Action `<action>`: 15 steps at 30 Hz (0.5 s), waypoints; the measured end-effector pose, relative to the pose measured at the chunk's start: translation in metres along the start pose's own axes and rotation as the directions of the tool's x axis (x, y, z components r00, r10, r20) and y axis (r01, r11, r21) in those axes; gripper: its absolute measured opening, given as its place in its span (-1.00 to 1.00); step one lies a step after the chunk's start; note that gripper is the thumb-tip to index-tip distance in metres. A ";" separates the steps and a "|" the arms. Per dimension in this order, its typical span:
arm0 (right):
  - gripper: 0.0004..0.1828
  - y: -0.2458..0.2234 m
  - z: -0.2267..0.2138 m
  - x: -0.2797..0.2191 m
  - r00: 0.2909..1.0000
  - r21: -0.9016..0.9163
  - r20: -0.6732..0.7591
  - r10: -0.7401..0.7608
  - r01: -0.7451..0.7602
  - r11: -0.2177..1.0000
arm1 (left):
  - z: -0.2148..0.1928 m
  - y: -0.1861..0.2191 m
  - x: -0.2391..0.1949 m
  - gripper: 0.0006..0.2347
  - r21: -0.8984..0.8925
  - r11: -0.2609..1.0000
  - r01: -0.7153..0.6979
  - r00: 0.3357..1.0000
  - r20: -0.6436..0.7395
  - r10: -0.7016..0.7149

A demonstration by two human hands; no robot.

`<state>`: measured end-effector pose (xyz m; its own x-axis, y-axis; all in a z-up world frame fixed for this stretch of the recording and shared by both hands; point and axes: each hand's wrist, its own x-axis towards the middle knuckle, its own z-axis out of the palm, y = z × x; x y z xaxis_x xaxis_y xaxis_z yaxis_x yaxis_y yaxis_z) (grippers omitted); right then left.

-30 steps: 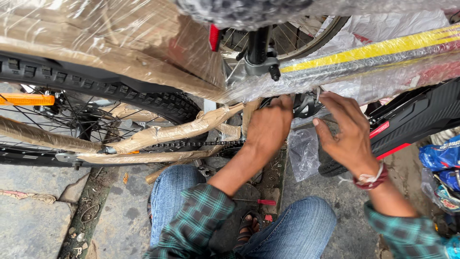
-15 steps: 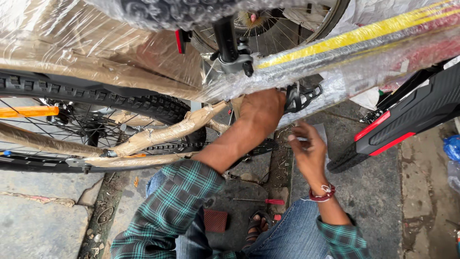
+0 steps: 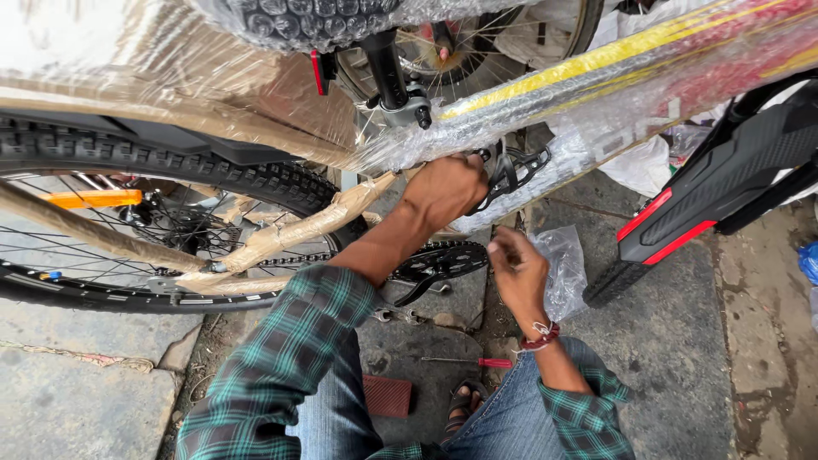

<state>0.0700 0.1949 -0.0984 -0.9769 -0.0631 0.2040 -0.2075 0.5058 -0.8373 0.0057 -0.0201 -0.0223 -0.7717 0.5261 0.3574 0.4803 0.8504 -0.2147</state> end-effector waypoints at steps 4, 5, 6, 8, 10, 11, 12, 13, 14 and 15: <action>-0.75 -0.020 -0.006 0.010 0.903 -0.259 -0.208 -0.376 0.320 0.911 | 0.005 -0.001 -0.007 -0.89 0.013 0.999 -0.040 0.985 -0.168 0.041; -0.77 -0.025 -0.003 0.013 0.871 -0.313 -0.231 -0.434 0.356 0.881 | 0.007 -0.002 -0.008 -0.89 0.009 0.999 -0.041 0.987 -0.153 0.042; -0.80 -0.031 0.001 0.017 0.834 -0.367 -0.250 -0.492 0.388 0.845 | 0.008 -0.002 -0.008 -0.88 0.006 0.999 -0.042 0.989 -0.139 0.042; -0.78 -0.042 0.013 0.028 0.780 -0.468 -0.269 -0.566 0.407 0.784 | 0.009 -0.003 -0.007 -0.87 -0.011 0.999 -0.045 0.989 -0.143 0.043; -0.77 -0.052 0.023 0.035 0.736 -0.548 -0.287 -0.613 0.399 0.735 | 0.010 -0.004 -0.006 -0.87 -0.040 0.998 -0.051 0.983 -0.177 0.043; -0.78 -0.056 0.026 0.038 0.723 -0.579 -0.298 -0.623 0.382 0.720 | 0.011 -0.004 -0.005 -0.87 -0.043 0.998 -0.054 0.981 -0.187 0.045; -0.77 -0.060 0.028 0.041 0.710 -0.607 -0.308 -0.633 0.365 0.706 | 0.012 -0.003 -0.005 -0.86 -0.047 0.997 -0.055 0.980 -0.196 0.045; -0.76 -0.063 0.028 0.045 0.736 -0.627 -0.263 -0.624 0.361 0.690 | 0.013 -0.004 -0.005 -0.86 -0.051 0.997 -0.056 0.978 -0.205 0.045; -0.75 -0.065 0.025 0.047 0.762 -0.647 -0.219 -0.610 0.354 0.675 | 0.014 -0.003 -0.006 -0.86 -0.041 0.998 -0.056 0.978 -0.201 0.047; -0.73 -0.067 0.024 0.050 0.786 -0.667 -0.175 -0.593 0.348 0.659 | 0.015 -0.003 -0.007 -0.86 -0.032 0.998 -0.055 0.979 -0.198 0.048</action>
<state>0.0336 0.1377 -0.0442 -0.6362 -0.1987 0.7454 -0.4429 0.8853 -0.1420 0.0032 -0.0264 -0.0378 -0.6497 0.5547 0.5198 0.5352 0.8194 -0.2054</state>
